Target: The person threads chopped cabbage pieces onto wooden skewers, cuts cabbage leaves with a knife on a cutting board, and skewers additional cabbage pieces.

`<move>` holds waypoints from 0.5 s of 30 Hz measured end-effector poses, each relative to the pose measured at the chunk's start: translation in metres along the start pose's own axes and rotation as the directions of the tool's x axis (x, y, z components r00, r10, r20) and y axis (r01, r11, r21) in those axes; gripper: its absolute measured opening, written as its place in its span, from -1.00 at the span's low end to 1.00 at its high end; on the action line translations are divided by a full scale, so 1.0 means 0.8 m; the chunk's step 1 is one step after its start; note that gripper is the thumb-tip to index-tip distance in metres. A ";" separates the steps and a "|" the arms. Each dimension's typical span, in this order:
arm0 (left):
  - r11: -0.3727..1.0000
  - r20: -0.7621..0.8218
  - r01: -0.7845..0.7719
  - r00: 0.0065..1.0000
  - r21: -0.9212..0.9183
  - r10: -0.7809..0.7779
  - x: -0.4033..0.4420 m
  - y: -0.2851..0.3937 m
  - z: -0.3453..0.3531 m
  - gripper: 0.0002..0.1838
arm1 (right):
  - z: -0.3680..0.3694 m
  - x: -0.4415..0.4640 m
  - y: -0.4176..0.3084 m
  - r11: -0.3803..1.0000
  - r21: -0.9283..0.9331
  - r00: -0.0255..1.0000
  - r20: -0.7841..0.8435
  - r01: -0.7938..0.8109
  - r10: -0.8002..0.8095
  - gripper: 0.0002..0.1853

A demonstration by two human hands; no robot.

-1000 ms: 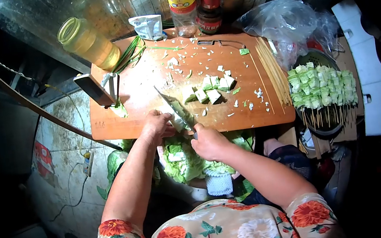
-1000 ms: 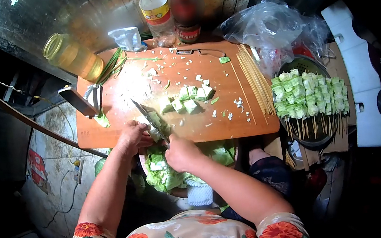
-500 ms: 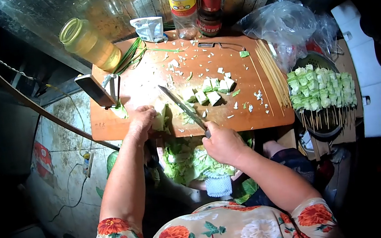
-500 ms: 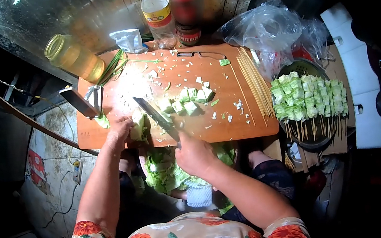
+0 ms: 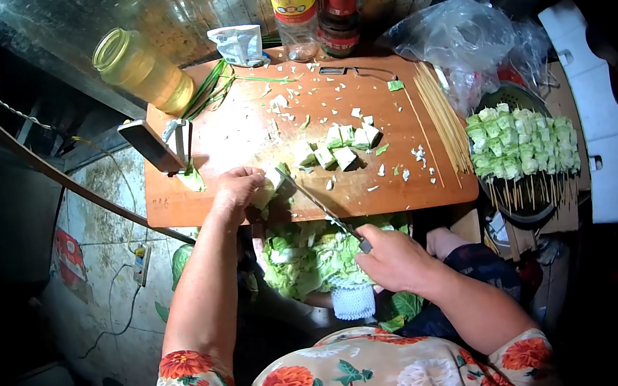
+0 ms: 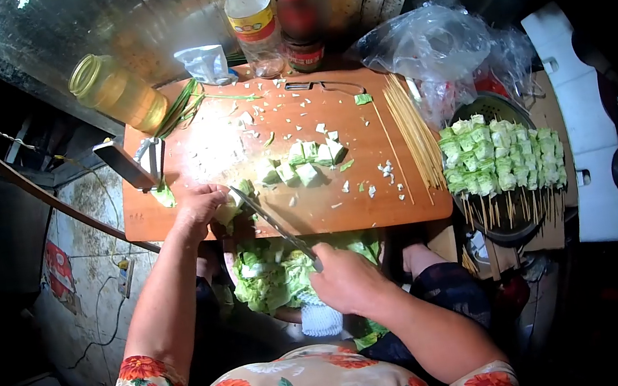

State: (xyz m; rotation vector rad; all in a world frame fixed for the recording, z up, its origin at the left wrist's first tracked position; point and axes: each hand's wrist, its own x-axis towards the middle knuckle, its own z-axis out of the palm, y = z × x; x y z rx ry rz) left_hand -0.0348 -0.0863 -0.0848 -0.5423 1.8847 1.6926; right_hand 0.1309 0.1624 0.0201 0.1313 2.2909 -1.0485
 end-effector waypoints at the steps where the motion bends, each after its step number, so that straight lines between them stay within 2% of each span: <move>1: 1.000 0.000 -0.004 1.000 0.026 0.004 0.000 -0.001 0.005 -0.94 | 0.001 0.002 -0.003 1.000 0.003 1.000 -0.001 -0.003 0.003 -0.55; 4: 0.997 -0.017 -0.021 1.000 0.079 0.023 0.010 -0.007 0.010 -0.95 | 0.008 0.010 -0.016 0.998 0.056 0.999 -0.019 -0.030 0.031 -0.52; 6: 0.994 -0.036 -0.034 0.999 0.102 0.038 0.014 -0.009 0.011 -0.93 | 0.011 0.014 -0.019 0.997 0.074 0.999 -0.040 0.027 -0.024 -0.52; 10: 0.993 -0.062 -0.041 0.997 0.112 0.048 0.013 -0.008 0.018 -0.91 | 0.019 0.025 -0.019 0.998 0.062 1.000 -0.003 -0.024 0.025 -0.52; 15: 0.987 -0.059 -0.057 0.996 0.153 0.066 0.010 -0.004 0.020 -0.90 | 0.025 0.032 -0.017 0.999 0.028 0.999 -0.023 0.037 -0.037 -0.53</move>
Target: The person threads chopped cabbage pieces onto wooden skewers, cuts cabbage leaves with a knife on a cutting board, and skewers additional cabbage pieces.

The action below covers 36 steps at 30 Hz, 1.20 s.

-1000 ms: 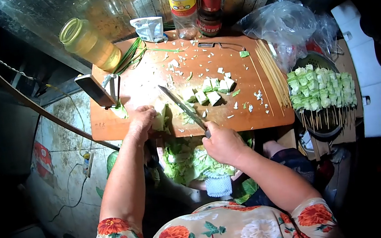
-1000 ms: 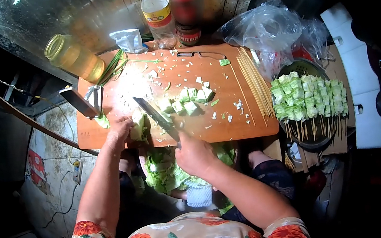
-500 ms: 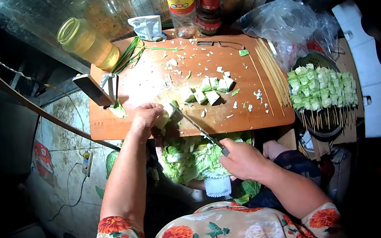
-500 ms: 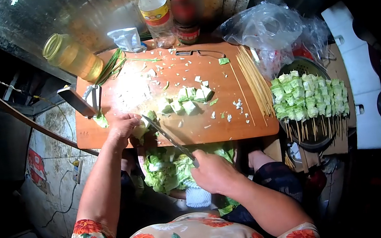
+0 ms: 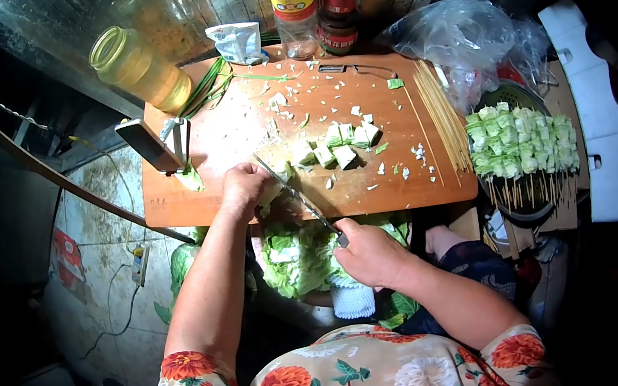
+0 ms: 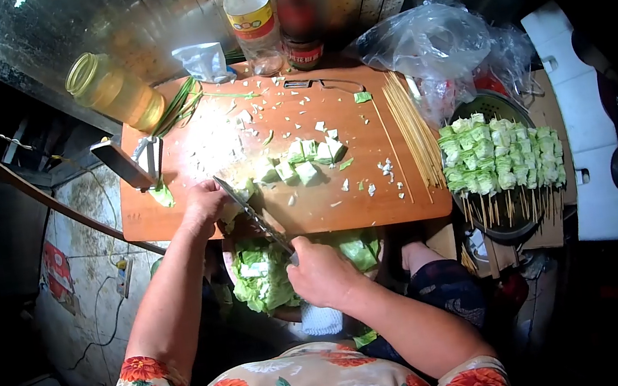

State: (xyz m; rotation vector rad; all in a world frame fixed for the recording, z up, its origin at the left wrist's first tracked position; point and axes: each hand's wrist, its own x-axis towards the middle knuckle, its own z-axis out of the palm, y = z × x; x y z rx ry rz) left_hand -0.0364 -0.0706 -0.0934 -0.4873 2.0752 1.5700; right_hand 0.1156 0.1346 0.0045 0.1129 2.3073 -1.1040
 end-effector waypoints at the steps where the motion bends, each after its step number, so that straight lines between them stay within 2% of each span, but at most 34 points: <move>1: 1.000 0.001 0.001 1.000 0.007 -0.001 0.003 -0.002 0.000 -0.90 | 0.003 0.004 0.004 1.000 0.000 1.000 0.000 -0.001 0.001 -0.53; 4: 1.000 -0.013 0.009 1.000 0.018 -0.008 0.008 -0.006 0.002 -0.89 | 0.008 0.011 0.007 0.995 -0.070 0.997 -0.042 0.067 -0.070 -0.55; 6: 1.000 -0.028 0.013 1.000 0.021 -0.013 0.010 -0.007 0.003 -0.88 | 0.002 0.016 0.000 1.000 -0.029 1.000 0.025 0.004 -0.003 -0.57; 13: 0.999 -0.028 0.035 0.999 0.023 -0.034 0.004 0.001 0.002 -0.88 | -0.013 0.034 -0.010 0.999 -0.053 1.000 0.031 -0.002 0.004 -0.63; 15: 0.999 -0.032 0.036 0.999 0.029 -0.035 0.002 0.004 0.001 -0.88 | -0.016 0.043 -0.021 0.997 -0.071 0.993 0.111 -0.042 0.050 -0.69; 19: 0.999 -0.016 0.047 0.999 -0.021 -0.048 0.007 -0.003 -0.001 -0.89 | 0.001 0.062 -0.019 0.990 -0.138 0.992 0.114 -0.032 0.048 -0.68; 21: 1.000 -0.014 0.021 1.000 -0.019 -0.022 0.007 -0.004 -0.008 -0.89 | 0.019 0.073 -0.006 0.988 -0.129 0.997 -0.004 -0.083 0.083 -0.67; 23: 0.995 0.025 0.024 0.999 0.099 -0.026 -0.002 0.003 -0.020 -0.90 | 0.029 0.076 0.005 0.995 -0.080 0.998 -0.046 -0.055 0.052 -0.66; 24: 0.995 0.024 0.025 0.999 0.099 -0.028 -0.009 0.006 -0.023 -0.90 | 0.031 0.076 0.010 0.999 -0.032 0.995 -0.091 -0.029 0.026 -0.66; 26: 0.928 -0.011 -0.079 0.996 0.363 0.089 -0.021 0.011 -0.029 -0.88 | 0.029 0.081 0.016 0.999 -0.006 0.997 -0.072 -0.042 0.042 -0.65; 27: 0.907 -0.017 -0.081 0.995 0.414 0.097 -0.022 0.010 -0.031 -0.83 | 0.028 0.082 0.016 0.998 0.019 0.997 -0.052 -0.056 0.057 -0.64; 31: 0.887 -0.024 -0.118 0.989 0.446 0.144 -0.016 -0.006 -0.030 -0.81 | 0.023 0.074 0.007 0.996 0.058 0.996 -0.050 -0.067 0.070 -0.63; 34: 0.914 -0.014 -0.115 0.991 0.390 0.130 -0.019 -0.001 -0.036 -0.75 | 0.020 0.071 0.005 0.997 0.057 0.997 -0.057 -0.052 0.055 -0.63; 36: 0.918 0.004 0.034 0.999 0.395 -0.039 -0.037 0.016 -0.037 -0.75 | 0.017 0.069 0.006 0.998 0.056 0.999 -0.026 -0.035 0.036 -0.63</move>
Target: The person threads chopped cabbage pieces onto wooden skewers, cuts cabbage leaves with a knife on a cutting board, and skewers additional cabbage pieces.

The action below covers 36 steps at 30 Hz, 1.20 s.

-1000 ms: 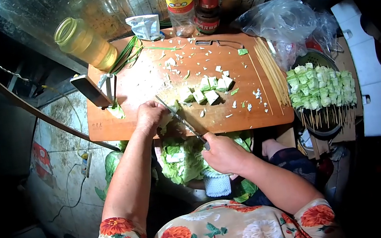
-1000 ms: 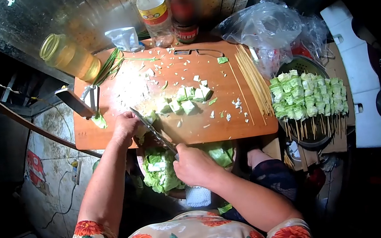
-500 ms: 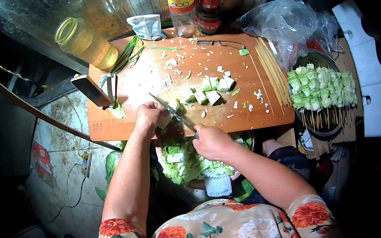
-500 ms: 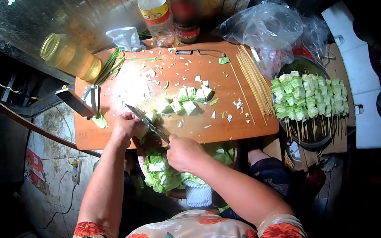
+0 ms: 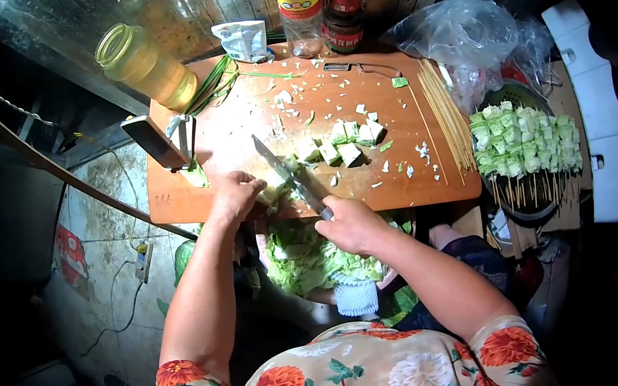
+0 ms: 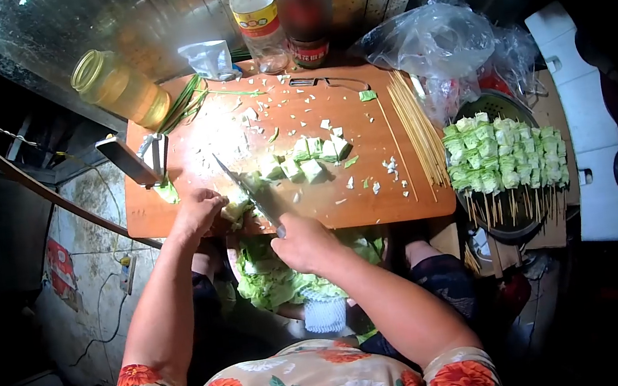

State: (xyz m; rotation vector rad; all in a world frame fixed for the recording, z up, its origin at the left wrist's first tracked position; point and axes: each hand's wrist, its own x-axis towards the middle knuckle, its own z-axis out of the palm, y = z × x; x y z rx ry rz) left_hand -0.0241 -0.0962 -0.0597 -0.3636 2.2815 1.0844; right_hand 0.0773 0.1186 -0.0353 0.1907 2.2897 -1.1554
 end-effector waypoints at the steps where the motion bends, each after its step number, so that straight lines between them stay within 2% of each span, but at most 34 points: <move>1: 1.000 0.000 0.000 1.000 0.001 0.000 -0.009 0.006 0.001 -0.75 | -0.003 -0.002 -0.002 1.000 0.001 1.000 0.000 0.000 0.000 -0.63; 3: 0.981 0.085 0.124 0.990 -0.152 -0.112 -0.022 0.012 0.005 -0.77 | -0.012 -0.005 -0.009 0.998 -0.041 0.996 0.075 -0.040 0.043 -0.64; 6: 0.964 0.075 0.088 0.995 -0.252 -0.072 -0.004 -0.011 0.016 -0.83 | -0.027 -0.002 -0.015 0.996 -0.076 0.988 0.143 -0.040 0.051 -0.66; 10: 0.958 0.073 0.093 0.994 -0.272 -0.076 -0.003 -0.013 0.018 -0.82 | -0.032 0.007 -0.020 0.993 -0.103 0.979 0.190 -0.056 0.075 -0.66; 13: 0.943 0.069 0.117 0.993 -0.311 -0.101 -0.003 -0.013 0.019 -0.82 | -0.022 0.019 -0.013 0.994 -0.104 0.984 0.168 -0.041 0.058 -0.73; 15: 0.936 0.060 0.109 0.994 -0.335 -0.094 0.000 -0.019 0.022 -0.82 | -0.013 0.022 -0.015 0.995 -0.080 0.988 0.139 -0.054 0.065 -0.66; 19: 0.942 0.059 0.106 0.994 -0.319 -0.092 -0.004 -0.018 0.020 -0.82 | 0.012 0.024 0.003 0.999 -0.029 0.998 0.060 -0.017 0.019 -0.66; 22: 0.913 0.031 0.086 0.996 -0.399 -0.080 -0.009 -0.017 0.020 -0.87 | 0.011 0.014 -0.003 1.000 -0.002 1.000 -0.010 0.018 -0.018 -0.66; 26: 0.894 0.024 0.089 0.996 -0.439 -0.087 -0.009 -0.019 0.021 -0.85 | -0.006 -0.012 -0.027 0.999 0.041 1.000 -0.002 0.027 -0.027 -0.65; 29: 0.886 0.017 0.080 0.997 -0.458 -0.082 -0.009 -0.022 0.021 -0.83 | -0.004 -0.028 -0.031 1.000 -0.012 0.998 0.060 -0.009 0.010 -0.64; 31: 0.875 0.020 0.082 0.996 -0.477 -0.083 -0.008 -0.027 0.023 -0.83 | 0.000 -0.035 -0.026 0.996 -0.024 0.996 0.031 0.085 -0.084 -0.64; 36: 0.856 -0.015 0.009 1.000 -0.517 -0.019 -0.006 -0.033 0.027 -0.83 | 0.004 -0.041 -0.021 0.996 -0.024 0.996 0.034 0.085 -0.085 -0.65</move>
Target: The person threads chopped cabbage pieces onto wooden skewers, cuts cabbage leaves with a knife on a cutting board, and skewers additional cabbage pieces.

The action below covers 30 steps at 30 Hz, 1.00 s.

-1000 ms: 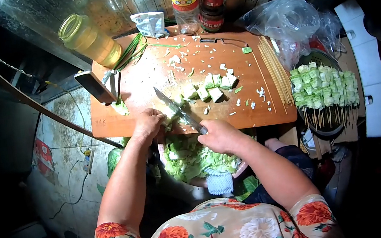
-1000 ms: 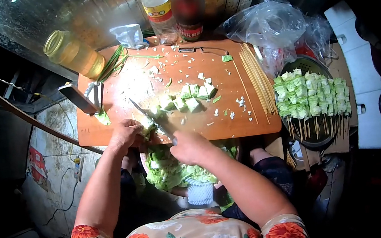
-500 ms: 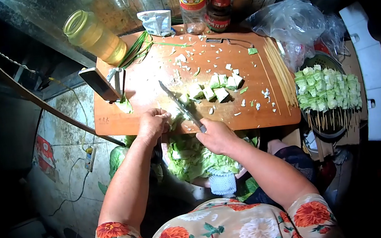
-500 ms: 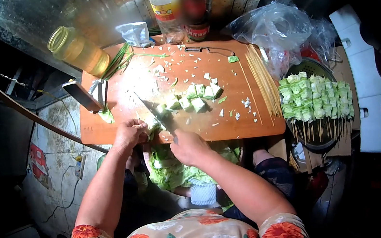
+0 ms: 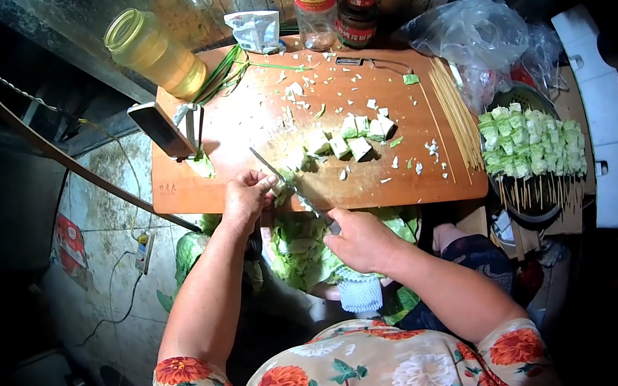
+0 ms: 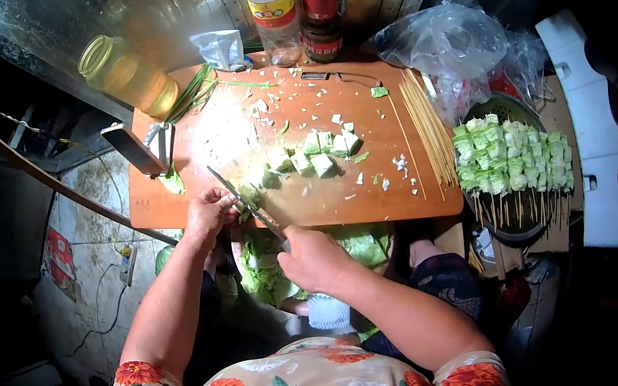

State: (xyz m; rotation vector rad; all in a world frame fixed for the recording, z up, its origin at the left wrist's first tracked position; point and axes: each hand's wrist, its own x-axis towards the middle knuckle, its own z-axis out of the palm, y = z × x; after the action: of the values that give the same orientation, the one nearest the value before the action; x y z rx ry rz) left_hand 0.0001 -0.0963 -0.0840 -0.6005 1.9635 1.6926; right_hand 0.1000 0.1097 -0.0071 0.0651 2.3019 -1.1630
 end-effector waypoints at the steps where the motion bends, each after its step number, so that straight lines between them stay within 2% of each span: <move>1: 1.000 0.001 0.000 1.000 0.000 0.000 0.000 0.000 0.000 -0.83 | 0.001 0.000 0.002 1.000 -0.001 1.000 0.007 -0.001 0.001 -0.65; 6: 0.999 0.008 -0.046 0.999 -0.007 0.046 0.000 -0.002 0.000 -0.85 | -0.002 0.004 -0.006 0.999 -0.034 0.999 0.042 -0.018 0.019 -0.67; 11: 1.000 0.022 -0.023 1.000 0.002 0.023 0.005 -0.004 -0.003 -0.88 | -0.005 0.025 -0.009 0.995 -0.094 0.995 0.089 -0.034 0.042 -0.67; 14: 1.000 0.035 0.006 0.999 0.028 -0.007 0.007 -0.002 -0.004 -0.89 | 0.002 0.043 -0.004 0.988 -0.123 0.985 0.134 -0.096 0.112 -0.66; 16: 0.998 0.035 0.027 0.999 0.048 -0.029 0.002 0.002 -0.004 -0.87 | 0.017 0.054 0.008 0.990 -0.127 0.995 0.069 -0.059 0.068 -0.60; 18: 0.998 0.016 0.023 1.000 0.062 -0.024 -0.003 0.008 -0.005 -0.78 | 0.023 0.053 0.014 0.991 -0.119 0.996 0.056 -0.059 0.066 -0.60; 22: 0.990 0.041 0.027 0.999 0.137 -0.033 -0.004 0.007 -0.007 -0.72 | 0.021 0.048 0.017 0.993 -0.113 0.999 0.031 -0.041 0.045 -0.56; 24: 0.959 0.138 0.041 0.987 0.282 -0.082 0.003 0.003 -0.009 -0.76 | 0.021 0.044 0.018 0.994 -0.101 0.999 0.023 -0.047 0.049 -0.54; 27: 0.963 0.124 0.002 0.992 0.271 -0.037 -0.007 0.003 -0.002 -0.82 | 0.021 0.037 0.023 0.995 -0.098 1.000 0.007 -0.027 0.028 -0.50; 30: 0.974 0.122 -0.037 0.992 0.224 0.010 -0.007 -0.007 -0.001 -0.79 | 0.016 0.026 0.026 0.995 -0.093 1.000 0.000 0.024 -0.025 -0.50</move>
State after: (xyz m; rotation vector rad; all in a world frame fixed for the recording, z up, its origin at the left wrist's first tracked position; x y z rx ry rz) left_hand 0.0082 -0.0981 -0.0848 -0.3840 2.0449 1.4548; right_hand 0.0940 0.1085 -0.0388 0.0032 2.3606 -1.0669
